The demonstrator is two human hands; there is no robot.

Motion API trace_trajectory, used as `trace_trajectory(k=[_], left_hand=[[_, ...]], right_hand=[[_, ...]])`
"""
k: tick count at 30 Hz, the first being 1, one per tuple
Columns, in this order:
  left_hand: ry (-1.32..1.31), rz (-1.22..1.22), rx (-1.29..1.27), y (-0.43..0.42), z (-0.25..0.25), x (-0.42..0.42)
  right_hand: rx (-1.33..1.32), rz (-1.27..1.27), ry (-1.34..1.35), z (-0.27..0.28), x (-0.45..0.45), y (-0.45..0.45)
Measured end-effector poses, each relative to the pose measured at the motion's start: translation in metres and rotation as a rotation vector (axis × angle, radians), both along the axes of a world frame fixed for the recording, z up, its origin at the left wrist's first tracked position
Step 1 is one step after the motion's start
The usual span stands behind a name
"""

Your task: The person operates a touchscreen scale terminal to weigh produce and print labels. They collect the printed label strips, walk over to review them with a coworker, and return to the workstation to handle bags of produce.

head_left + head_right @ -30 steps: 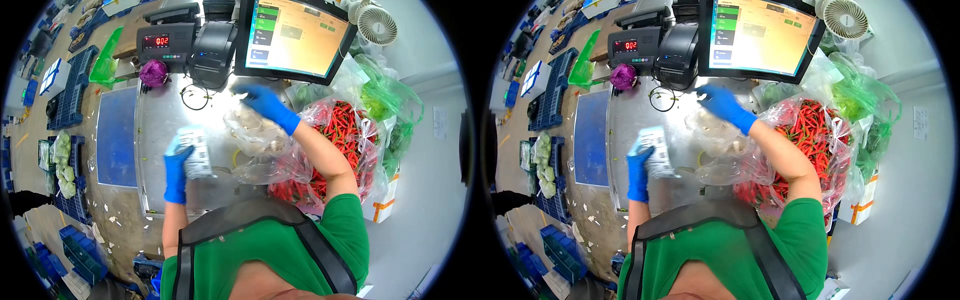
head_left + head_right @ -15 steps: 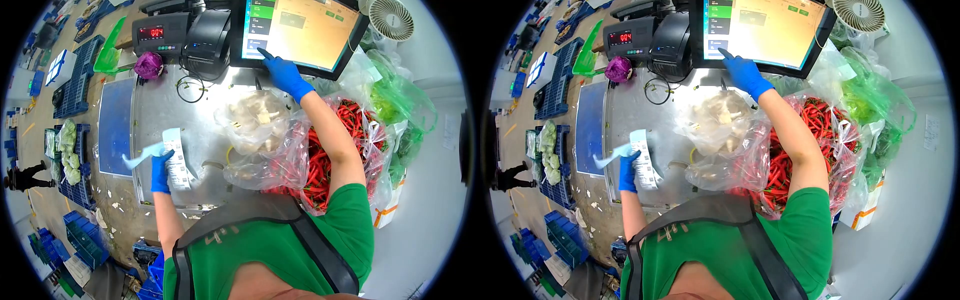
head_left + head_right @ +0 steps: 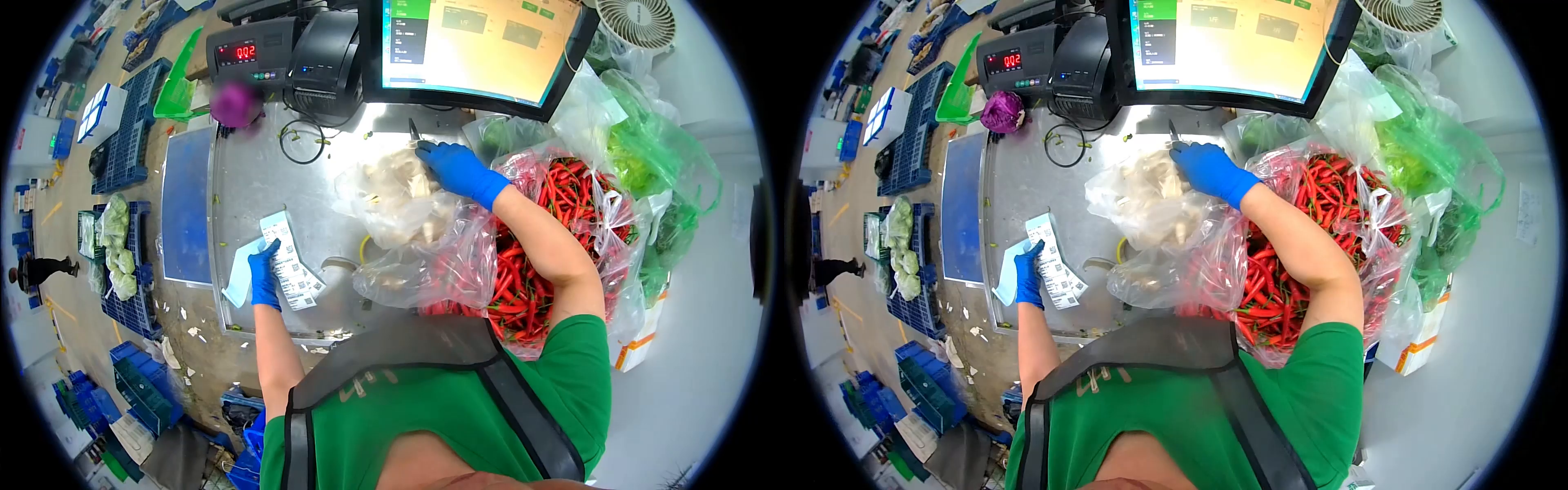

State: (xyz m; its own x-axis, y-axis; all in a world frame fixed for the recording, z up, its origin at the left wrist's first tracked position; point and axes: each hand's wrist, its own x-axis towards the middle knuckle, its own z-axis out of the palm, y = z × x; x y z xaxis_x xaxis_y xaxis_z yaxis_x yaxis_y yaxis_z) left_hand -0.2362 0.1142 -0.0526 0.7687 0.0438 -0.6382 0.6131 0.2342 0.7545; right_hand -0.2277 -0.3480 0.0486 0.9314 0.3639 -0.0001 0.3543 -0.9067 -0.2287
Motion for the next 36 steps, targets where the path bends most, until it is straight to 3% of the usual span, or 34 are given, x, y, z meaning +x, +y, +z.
trace_trajectory(k=[5, 10, 13, 15, 17, 22, 36], left_hand=[[-0.087, -0.012, 0.072, -0.003, 0.002, -0.003], [-0.154, -0.053, 0.152, -0.007, 0.003, -0.001], [-0.351, -0.113, 0.166, -0.038, 0.043, 0.011], [-0.318, -0.143, 0.155, -0.046, 0.043, 0.023], [-0.494, -0.192, 0.21, -0.054, 0.029, 0.034], [-0.398, -0.152, 0.07, -0.049, 0.02, 0.036], [-0.381, -0.159, 0.087, -0.05, 0.023, 0.041]], right_hand=[[0.103, 0.001, -0.02, -0.001, -0.002, -0.001], [-0.059, -0.025, -0.059, 0.004, 0.015, -0.01], [-0.121, -0.208, -0.126, 0.05, 0.037, -0.008], [-0.104, -0.202, -0.203, 0.051, 0.052, -0.013], [-0.095, -0.182, -0.249, 0.053, 0.065, -0.015], [-0.082, -0.175, -0.226, 0.046, 0.081, -0.013], [-0.042, -0.013, -0.174, 0.026, 0.013, 0.002]])
